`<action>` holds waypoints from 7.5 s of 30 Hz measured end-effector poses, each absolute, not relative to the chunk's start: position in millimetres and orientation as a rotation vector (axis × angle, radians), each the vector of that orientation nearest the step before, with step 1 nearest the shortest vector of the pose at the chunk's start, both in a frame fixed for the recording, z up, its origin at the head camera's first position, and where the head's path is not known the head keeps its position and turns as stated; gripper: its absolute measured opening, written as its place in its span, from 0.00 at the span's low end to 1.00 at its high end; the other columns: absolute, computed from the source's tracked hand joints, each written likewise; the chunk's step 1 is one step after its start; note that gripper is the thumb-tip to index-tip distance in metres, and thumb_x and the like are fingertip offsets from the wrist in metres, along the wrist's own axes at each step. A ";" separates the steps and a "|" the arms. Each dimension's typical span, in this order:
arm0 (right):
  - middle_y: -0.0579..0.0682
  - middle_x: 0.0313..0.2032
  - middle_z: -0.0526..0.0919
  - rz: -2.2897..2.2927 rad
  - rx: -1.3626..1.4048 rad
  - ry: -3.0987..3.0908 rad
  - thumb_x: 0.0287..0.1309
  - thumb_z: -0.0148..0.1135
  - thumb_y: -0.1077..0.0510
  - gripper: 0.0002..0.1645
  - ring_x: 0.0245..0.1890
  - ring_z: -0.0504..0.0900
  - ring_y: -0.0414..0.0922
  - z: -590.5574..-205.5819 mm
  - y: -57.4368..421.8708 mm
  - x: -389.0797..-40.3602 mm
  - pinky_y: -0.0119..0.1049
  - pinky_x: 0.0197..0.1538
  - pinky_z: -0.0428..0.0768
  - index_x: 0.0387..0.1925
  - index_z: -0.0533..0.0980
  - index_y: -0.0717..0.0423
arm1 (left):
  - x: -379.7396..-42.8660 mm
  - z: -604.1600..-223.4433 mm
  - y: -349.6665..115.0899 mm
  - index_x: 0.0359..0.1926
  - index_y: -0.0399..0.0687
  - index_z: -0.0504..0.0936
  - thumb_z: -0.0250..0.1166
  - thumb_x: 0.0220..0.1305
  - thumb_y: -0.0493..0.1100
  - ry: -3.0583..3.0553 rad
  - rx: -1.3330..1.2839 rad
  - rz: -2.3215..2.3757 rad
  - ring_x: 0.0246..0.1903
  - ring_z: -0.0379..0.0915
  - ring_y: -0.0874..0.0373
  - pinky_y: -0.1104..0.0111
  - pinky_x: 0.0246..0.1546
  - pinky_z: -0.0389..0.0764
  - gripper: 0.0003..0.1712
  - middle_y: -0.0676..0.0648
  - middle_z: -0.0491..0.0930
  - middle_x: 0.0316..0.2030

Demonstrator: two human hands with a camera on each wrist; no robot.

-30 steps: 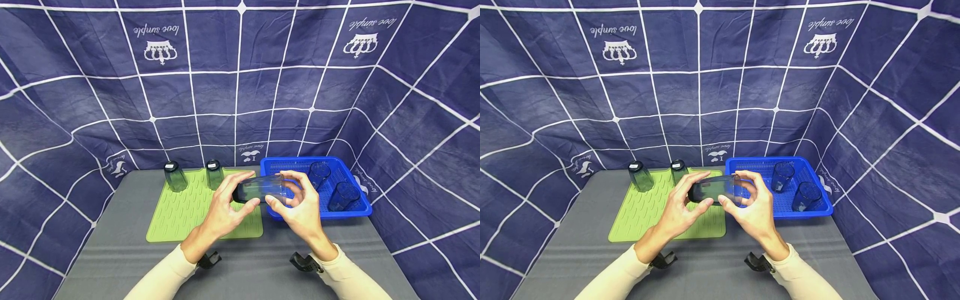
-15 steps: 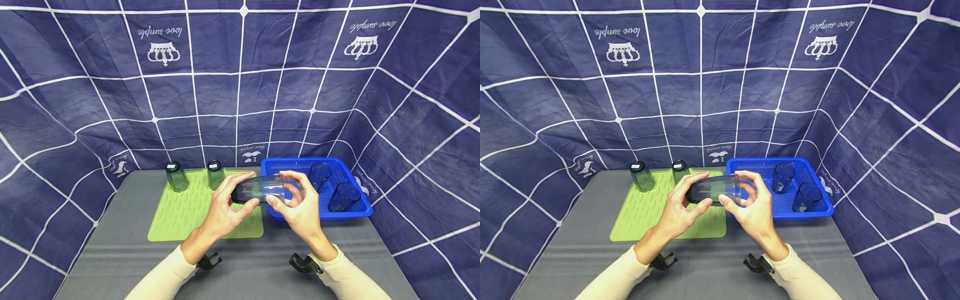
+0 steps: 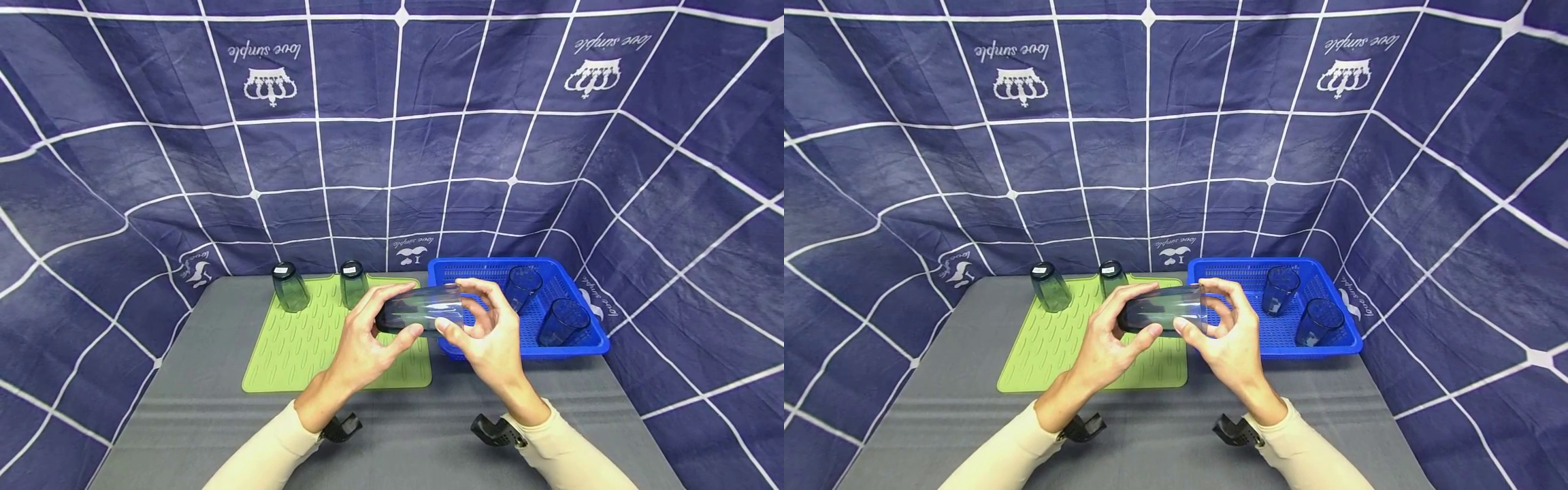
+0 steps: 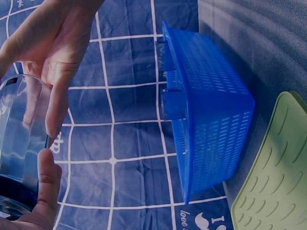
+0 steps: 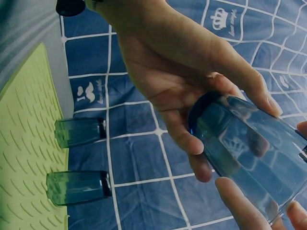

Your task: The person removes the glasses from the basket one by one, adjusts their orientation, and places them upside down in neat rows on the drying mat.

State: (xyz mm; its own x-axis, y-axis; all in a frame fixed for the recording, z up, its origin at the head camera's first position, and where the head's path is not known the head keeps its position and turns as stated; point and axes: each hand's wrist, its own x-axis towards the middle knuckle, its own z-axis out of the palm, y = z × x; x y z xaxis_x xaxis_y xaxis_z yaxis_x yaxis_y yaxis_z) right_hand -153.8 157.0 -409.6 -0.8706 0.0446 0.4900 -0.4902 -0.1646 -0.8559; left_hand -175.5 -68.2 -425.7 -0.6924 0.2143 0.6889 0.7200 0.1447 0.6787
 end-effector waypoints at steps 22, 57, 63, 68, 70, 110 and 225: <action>0.52 0.62 0.85 2.064 0.501 -1.759 0.54 0.74 0.79 0.39 0.52 0.91 0.41 -409.2 157.3 -150.7 0.31 0.46 0.95 0.69 0.76 0.73 | -171.2 -420.4 -69.1 0.74 0.52 0.87 0.85 0.69 0.40 -1.986 -0.889 -1.554 0.59 0.89 0.57 0.71 0.54 0.92 0.34 0.47 0.90 0.65; 0.57 0.72 0.84 2.121 0.692 -1.748 0.62 0.70 0.81 0.43 0.65 0.91 0.45 -412.1 156.5 -151.2 0.34 0.59 0.94 0.77 0.69 0.74 | -167.1 -416.5 -78.3 0.72 0.51 0.88 0.88 0.66 0.38 -1.951 -0.894 -1.545 0.59 0.90 0.52 0.66 0.53 0.95 0.35 0.45 0.90 0.66; 0.58 0.72 0.85 2.064 0.704 -1.721 0.63 0.66 0.82 0.40 0.71 0.90 0.47 -408.7 163.9 -152.1 0.37 0.67 0.92 0.76 0.67 0.79 | -168.4 -419.0 -81.1 0.71 0.51 0.88 0.88 0.66 0.39 -1.963 -0.865 -1.534 0.58 0.90 0.51 0.68 0.54 0.93 0.34 0.46 0.90 0.65; 0.64 0.71 0.85 2.045 0.710 -1.707 0.64 0.64 0.83 0.39 0.72 0.90 0.52 -404.8 168.7 -152.9 0.45 0.73 0.90 0.76 0.67 0.81 | -168.9 -420.4 -83.5 0.71 0.51 0.89 0.88 0.65 0.39 -1.970 -0.849 -1.515 0.59 0.89 0.55 0.73 0.56 0.90 0.34 0.46 0.90 0.64; 0.68 0.71 0.84 2.026 0.716 -1.702 0.64 0.64 0.83 0.39 0.72 0.90 0.53 -404.3 170.3 -153.1 0.46 0.75 0.89 0.76 0.67 0.81 | -168.9 -420.3 -84.6 0.71 0.52 0.89 0.88 0.65 0.39 -1.979 -0.837 -1.501 0.58 0.88 0.55 0.74 0.56 0.90 0.35 0.46 0.90 0.64; 0.65 0.66 0.86 1.755 0.629 -1.729 0.63 0.67 0.83 0.34 0.70 0.87 0.50 -409.5 205.5 -164.7 0.38 0.76 0.85 0.70 0.75 0.80 | -179.7 -425.7 -95.3 0.73 0.54 0.88 0.88 0.66 0.43 -2.052 -0.666 -1.420 0.60 0.83 0.58 0.78 0.51 0.79 0.36 0.47 0.88 0.68; 0.64 0.63 0.87 0.926 0.323 -2.323 0.65 0.80 0.58 0.30 0.65 0.83 0.64 -441.1 297.7 -238.6 0.52 0.67 0.75 0.68 0.85 0.60 | -259.3 -470.0 -98.9 0.73 0.51 0.81 0.94 0.56 0.44 -2.220 -0.323 -1.250 0.47 0.84 0.47 0.63 0.47 0.81 0.46 0.45 0.91 0.65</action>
State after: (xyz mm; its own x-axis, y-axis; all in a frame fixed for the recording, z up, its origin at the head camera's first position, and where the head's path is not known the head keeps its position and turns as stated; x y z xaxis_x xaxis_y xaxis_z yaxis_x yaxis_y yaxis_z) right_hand -238.6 297.7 -441.1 -0.7842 -0.0009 0.6206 -0.4277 0.7254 -0.5394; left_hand -259.3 -98.9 -470.0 -0.8109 -0.0638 0.5817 0.4642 0.5352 0.7057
